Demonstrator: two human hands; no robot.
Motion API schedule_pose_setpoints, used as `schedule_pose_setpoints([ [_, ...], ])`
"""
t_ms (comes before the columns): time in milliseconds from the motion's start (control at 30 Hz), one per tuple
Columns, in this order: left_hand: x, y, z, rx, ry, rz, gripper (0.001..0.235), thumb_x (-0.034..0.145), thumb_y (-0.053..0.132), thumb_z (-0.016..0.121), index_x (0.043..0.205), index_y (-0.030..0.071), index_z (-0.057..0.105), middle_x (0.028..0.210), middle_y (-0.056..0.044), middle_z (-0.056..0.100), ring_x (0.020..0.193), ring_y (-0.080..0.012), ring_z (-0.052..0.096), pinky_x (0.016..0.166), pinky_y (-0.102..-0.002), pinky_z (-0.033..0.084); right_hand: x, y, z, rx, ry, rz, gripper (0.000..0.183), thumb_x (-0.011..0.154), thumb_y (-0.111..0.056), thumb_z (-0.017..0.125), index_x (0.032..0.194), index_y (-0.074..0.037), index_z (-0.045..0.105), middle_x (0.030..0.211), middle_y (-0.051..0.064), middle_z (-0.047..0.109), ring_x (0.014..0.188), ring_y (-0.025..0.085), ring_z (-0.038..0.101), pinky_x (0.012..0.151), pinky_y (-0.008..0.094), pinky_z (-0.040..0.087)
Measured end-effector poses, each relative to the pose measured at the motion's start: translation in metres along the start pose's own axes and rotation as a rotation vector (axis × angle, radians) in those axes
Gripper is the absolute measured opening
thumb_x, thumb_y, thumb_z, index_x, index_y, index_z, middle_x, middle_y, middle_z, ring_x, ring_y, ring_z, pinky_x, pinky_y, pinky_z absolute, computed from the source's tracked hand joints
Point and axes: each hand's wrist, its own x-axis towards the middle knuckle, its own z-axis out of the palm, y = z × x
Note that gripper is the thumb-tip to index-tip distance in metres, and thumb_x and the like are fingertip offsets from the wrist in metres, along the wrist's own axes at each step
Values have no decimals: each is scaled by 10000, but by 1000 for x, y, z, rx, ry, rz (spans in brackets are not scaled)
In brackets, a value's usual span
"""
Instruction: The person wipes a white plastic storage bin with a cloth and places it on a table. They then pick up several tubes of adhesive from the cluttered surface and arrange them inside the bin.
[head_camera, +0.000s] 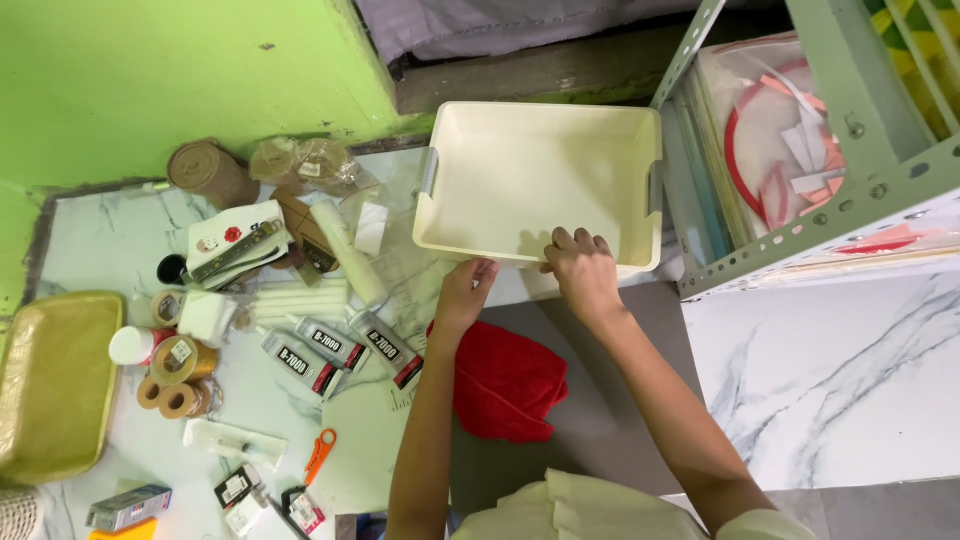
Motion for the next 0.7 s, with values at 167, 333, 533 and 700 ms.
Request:
schedule_pose_setpoints([
  [167, -2, -14, -12, -59, -72, -187, 544, 1015, 490, 564, 1039, -21, 747, 943, -131, 787, 871, -216, 734, 828, -346, 558, 3, 7, -4, -11, 32, -74, 119, 786, -186, 811, 765, -106, 724, 912, 5, 644, 845, 228, 648, 727, 379, 530],
  [333, 16, -34, 15, -85, -71, -98, 568, 1033, 500, 494, 1034, -12, 741, 949, -125, 778, 873, -211, 742, 836, -347, 556, 9, 34, 20, 46, 7, 35, 190, 813, -242, 834, 824, -84, 729, 931, 15, 646, 871, 217, 642, 755, 384, 540],
  [533, 33, -38, 34, -29, 7, -66, 530, 1065, 436, 475, 1007, -25, 731, 902, -149, 771, 840, -221, 734, 814, -342, 553, 12, 24, 1, 89, 129, 148, 268, 702, -266, 884, 826, -81, 735, 925, 58, 630, 884, 287, 661, 744, 426, 543],
  [700, -1, -14, 20, -83, -87, -145, 451, 1077, 389, 553, 1091, -40, 689, 927, -167, 734, 858, -264, 671, 811, -346, 537, -3, -4, -33, 333, 170, 220, 410, 800, -110, 816, 1154, -8, 636, 1136, 212, 584, 913, 378, 651, 731, 462, 545],
])
